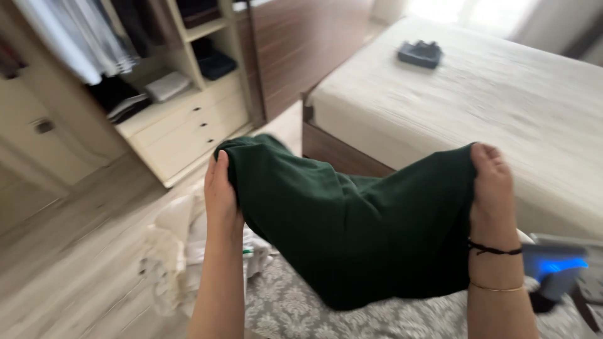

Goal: Ironing and folding multiple pieces of clothing on an ironing board.

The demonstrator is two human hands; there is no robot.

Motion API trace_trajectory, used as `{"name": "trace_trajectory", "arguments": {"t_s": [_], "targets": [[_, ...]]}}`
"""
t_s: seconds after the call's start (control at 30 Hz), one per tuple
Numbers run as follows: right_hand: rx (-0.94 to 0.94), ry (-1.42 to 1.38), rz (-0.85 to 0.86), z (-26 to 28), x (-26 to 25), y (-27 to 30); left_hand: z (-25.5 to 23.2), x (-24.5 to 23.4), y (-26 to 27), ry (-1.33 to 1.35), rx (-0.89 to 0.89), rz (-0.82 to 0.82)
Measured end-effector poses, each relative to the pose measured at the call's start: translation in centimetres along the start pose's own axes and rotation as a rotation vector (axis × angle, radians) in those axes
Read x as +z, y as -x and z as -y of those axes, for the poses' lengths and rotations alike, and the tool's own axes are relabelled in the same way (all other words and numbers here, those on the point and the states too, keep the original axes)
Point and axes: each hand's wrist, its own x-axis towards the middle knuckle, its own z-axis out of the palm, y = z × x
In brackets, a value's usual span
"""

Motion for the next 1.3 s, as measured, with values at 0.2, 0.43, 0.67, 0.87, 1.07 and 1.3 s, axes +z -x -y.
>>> {"name": "trace_trajectory", "arguments": {"t_s": [0.2, 0.43, 0.67, 0.87, 1.07, 1.3], "targets": [[0.117, -0.263, 0.021, 4.4, -1.9, 3.1, 2.9, 2.5, -1.4, 0.077, -0.238, 0.137], [0.391, 0.106, 0.107, -2.9, -8.8, 2.9, 12.5, -3.9, -0.3, -0.371, -0.278, 0.336], [0.202, -0.285, 0.053, 3.2, -6.9, 1.5, 7.3, 1.2, -3.2, -0.121, -0.254, 0.257], [0.029, -0.205, 0.116, 8.1, -6.6, 2.3, 4.0, 2.9, -5.0, -0.156, -0.191, 0.352], [-0.063, 0.076, -0.038, 10.4, -7.1, 1.4, 0.9, 2.0, -6.8, -1.017, -0.081, 0.26], [-0.128, 0.13, 0.07, 5.1, -22.8, -9.8, -3.3, 4.1, -6.0, -0.149, -0.216, 0.275]]}}
